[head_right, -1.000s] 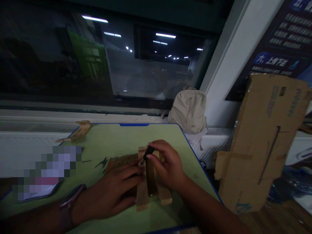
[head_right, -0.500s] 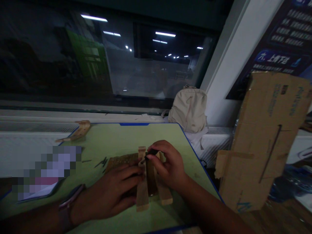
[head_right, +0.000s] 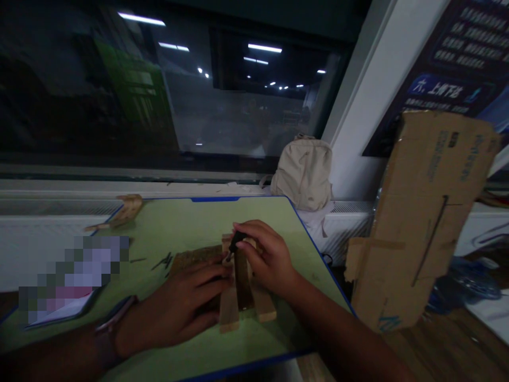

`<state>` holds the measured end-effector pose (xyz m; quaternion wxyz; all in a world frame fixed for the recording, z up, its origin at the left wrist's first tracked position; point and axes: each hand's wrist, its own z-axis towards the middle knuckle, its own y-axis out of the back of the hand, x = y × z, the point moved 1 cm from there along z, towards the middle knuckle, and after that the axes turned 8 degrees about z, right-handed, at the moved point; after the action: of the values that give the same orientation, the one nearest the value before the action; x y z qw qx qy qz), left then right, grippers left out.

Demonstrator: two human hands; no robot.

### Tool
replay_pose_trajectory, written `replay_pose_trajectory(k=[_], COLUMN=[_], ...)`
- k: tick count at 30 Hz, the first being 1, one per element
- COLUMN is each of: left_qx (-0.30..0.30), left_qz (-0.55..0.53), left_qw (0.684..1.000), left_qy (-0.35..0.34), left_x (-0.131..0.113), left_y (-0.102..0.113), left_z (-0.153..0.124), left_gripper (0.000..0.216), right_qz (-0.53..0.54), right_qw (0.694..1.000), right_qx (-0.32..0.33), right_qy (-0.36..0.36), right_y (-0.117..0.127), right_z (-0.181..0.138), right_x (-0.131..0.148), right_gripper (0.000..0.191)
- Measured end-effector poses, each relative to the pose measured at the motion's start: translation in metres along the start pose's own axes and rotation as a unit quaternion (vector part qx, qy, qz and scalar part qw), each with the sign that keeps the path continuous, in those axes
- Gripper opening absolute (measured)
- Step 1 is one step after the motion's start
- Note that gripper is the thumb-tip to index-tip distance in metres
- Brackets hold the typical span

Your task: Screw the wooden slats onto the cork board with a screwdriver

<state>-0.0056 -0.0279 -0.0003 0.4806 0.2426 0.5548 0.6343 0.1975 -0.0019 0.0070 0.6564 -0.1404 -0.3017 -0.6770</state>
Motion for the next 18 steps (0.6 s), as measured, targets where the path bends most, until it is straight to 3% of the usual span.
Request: replay_pose_trajectory(k=[6, 12, 18], left_qx=[0.021, 0.01, 0.018], left_qz=[0.007, 0.003, 0.011], left_qw=[1.0, 1.0, 1.0], left_qy=[0.013, 0.006, 0.016], left_x=[0.0, -0.002, 0.0], left_y=[-0.001, 0.001, -0.002], left_z=[-0.001, 0.001, -0.001], left_gripper=[0.028, 0.025, 0.028], right_qz=[-0.005, 0.078, -0.044], right_qw=[1.0, 0.994, 0.997], right_qx=[0.001, 0.051, 0.0], right_qy=[0.009, -0.065, 0.065], right_y=[-0.005, -0.011, -0.009], right_z=[0.001, -0.002, 0.004], right_x=[-0.001, -0.002, -0.001], right_gripper=[0.039, 0.037, 0.04])
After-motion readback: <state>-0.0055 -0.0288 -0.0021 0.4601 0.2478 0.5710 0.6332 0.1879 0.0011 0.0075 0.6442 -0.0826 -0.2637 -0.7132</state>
